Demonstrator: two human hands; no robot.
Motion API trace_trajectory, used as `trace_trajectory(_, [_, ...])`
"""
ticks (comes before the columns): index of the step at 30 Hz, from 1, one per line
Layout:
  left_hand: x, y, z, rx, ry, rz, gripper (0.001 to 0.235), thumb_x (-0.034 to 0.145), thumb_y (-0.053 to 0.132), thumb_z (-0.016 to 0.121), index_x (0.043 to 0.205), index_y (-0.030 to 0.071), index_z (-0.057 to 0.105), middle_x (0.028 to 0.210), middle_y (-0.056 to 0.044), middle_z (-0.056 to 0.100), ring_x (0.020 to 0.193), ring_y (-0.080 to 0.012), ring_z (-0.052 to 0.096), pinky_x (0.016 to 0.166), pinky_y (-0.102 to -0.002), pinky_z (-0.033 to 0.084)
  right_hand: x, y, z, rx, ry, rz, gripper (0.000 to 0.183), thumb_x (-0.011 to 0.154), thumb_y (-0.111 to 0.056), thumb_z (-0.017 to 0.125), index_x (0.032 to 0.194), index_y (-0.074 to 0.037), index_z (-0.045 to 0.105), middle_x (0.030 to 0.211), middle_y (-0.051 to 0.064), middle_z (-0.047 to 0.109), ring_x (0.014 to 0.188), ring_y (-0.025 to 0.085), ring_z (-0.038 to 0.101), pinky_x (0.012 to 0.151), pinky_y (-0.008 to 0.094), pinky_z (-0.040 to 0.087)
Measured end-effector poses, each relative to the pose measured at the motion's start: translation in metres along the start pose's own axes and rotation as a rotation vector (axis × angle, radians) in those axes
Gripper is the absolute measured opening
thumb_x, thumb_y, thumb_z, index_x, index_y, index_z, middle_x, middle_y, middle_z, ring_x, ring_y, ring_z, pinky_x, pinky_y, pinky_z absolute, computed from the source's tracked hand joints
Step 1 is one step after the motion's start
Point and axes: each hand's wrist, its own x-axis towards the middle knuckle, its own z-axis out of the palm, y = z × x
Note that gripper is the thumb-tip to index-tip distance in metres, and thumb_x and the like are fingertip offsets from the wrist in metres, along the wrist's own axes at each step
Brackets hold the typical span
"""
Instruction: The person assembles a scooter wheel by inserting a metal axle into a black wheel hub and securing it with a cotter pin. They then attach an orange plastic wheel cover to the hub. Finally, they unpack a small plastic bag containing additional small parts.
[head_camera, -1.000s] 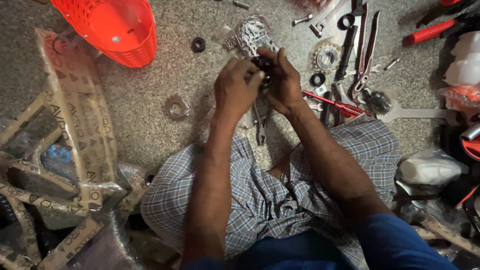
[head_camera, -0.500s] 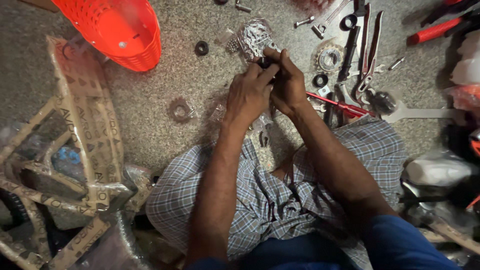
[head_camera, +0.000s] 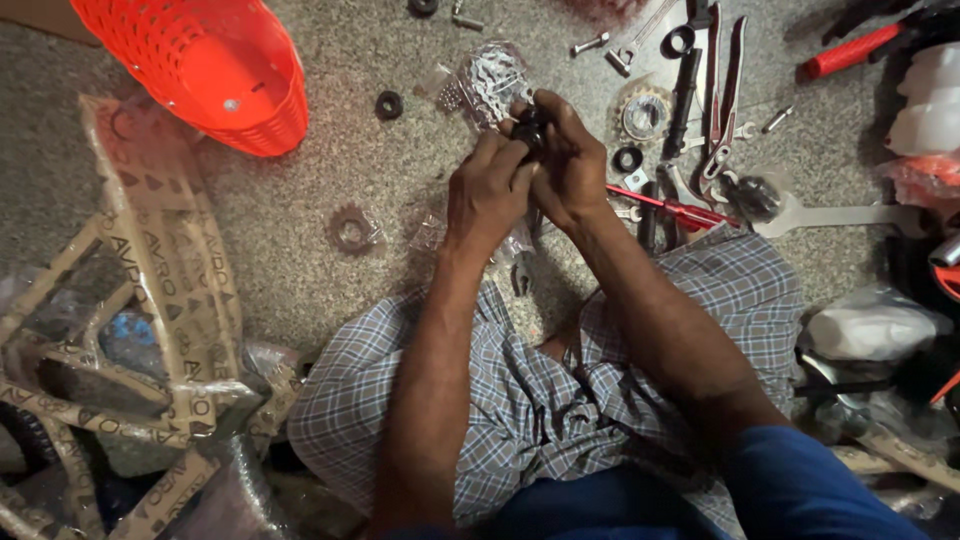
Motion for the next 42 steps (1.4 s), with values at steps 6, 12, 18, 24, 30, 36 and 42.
trace_trajectory(6, [-0.001, -0.002, 0.005, 0.104, -0.055, 0.058, 0.026, 0.091, 0.012, 0.074, 0.115, 0.008, 0.065, 0.122, -0.016, 0.062, 0.096, -0.0362, 0.069, 0.078, -0.046, 0.057, 0.0, 0.003, -0.007, -0.091, 0.04, -0.1, 0.029, 0.103, -0.019, 0.06, 0.128, -0.007, 0.051, 0.119, 0.019, 0.067, 0.109, 0.032, 0.066, 0.1, 0.046, 0.055])
trace_trajectory(12, [-0.004, -0.006, 0.013, 0.103, 0.065, 0.11, 0.035, 0.09, 0.015, 0.075, 0.119, 0.006, 0.058, 0.12, -0.016, 0.06, 0.102, -0.0391, 0.068, 0.082, -0.046, 0.058, 0.001, 0.005, -0.004, -0.137, 0.072, -0.145, 0.03, 0.11, -0.029, 0.052, 0.125, -0.003, 0.051, 0.116, 0.02, 0.067, 0.106, 0.032, 0.066, 0.098, 0.048, 0.056])
trace_trajectory(18, [-0.004, -0.009, 0.016, -0.001, 0.09, -0.037, 0.025, 0.091, 0.02, 0.078, 0.108, 0.008, 0.064, 0.108, -0.012, 0.061, 0.088, -0.0341, 0.071, 0.071, -0.042, 0.059, -0.001, 0.002, -0.002, -0.144, 0.053, -0.133, 0.031, 0.109, -0.033, 0.051, 0.126, -0.006, 0.053, 0.118, 0.019, 0.066, 0.111, 0.032, 0.065, 0.103, 0.049, 0.054])
trace_trajectory(24, [-0.006, -0.011, 0.015, 0.072, 0.025, -0.073, 0.03, 0.091, 0.019, 0.08, 0.115, 0.007, 0.069, 0.106, -0.012, 0.062, 0.086, -0.0325, 0.07, 0.071, -0.043, 0.057, -0.001, 0.001, 0.002, -0.081, -0.028, -0.065, 0.046, 0.111, -0.045, 0.046, 0.132, -0.006, 0.054, 0.129, 0.019, 0.065, 0.123, 0.033, 0.062, 0.112, 0.049, 0.049])
trace_trajectory(30, [-0.004, -0.017, 0.022, -0.197, 0.16, -0.205, 0.035, 0.087, 0.019, 0.083, 0.112, 0.0, 0.069, 0.11, -0.013, 0.065, 0.095, -0.028, 0.071, 0.079, -0.037, 0.06, -0.006, 0.001, 0.009, -0.141, -0.047, -0.066, 0.051, 0.109, -0.05, 0.044, 0.135, -0.008, 0.054, 0.133, 0.018, 0.064, 0.128, 0.033, 0.059, 0.117, 0.049, 0.046])
trace_trajectory(36, [-0.002, -0.014, 0.022, -0.14, 0.171, -0.172, 0.034, 0.082, 0.015, 0.084, 0.108, -0.002, 0.069, 0.108, -0.016, 0.064, 0.096, -0.032, 0.068, 0.081, -0.04, 0.057, -0.005, 0.006, 0.007, -0.224, -0.111, -0.114, 0.052, 0.111, -0.05, 0.045, 0.14, -0.007, 0.051, 0.14, 0.016, 0.061, 0.134, 0.032, 0.057, 0.121, 0.048, 0.044])
trace_trajectory(42, [-0.001, -0.011, 0.027, -0.215, 0.174, -0.375, 0.029, 0.079, 0.013, 0.084, 0.093, -0.003, 0.064, 0.1, -0.015, 0.064, 0.091, -0.0327, 0.069, 0.079, -0.042, 0.055, -0.006, 0.022, 0.0, -0.441, -0.115, -0.233, 0.051, 0.112, -0.044, 0.046, 0.143, -0.004, 0.047, 0.143, 0.016, 0.059, 0.136, 0.028, 0.055, 0.123, 0.044, 0.041])
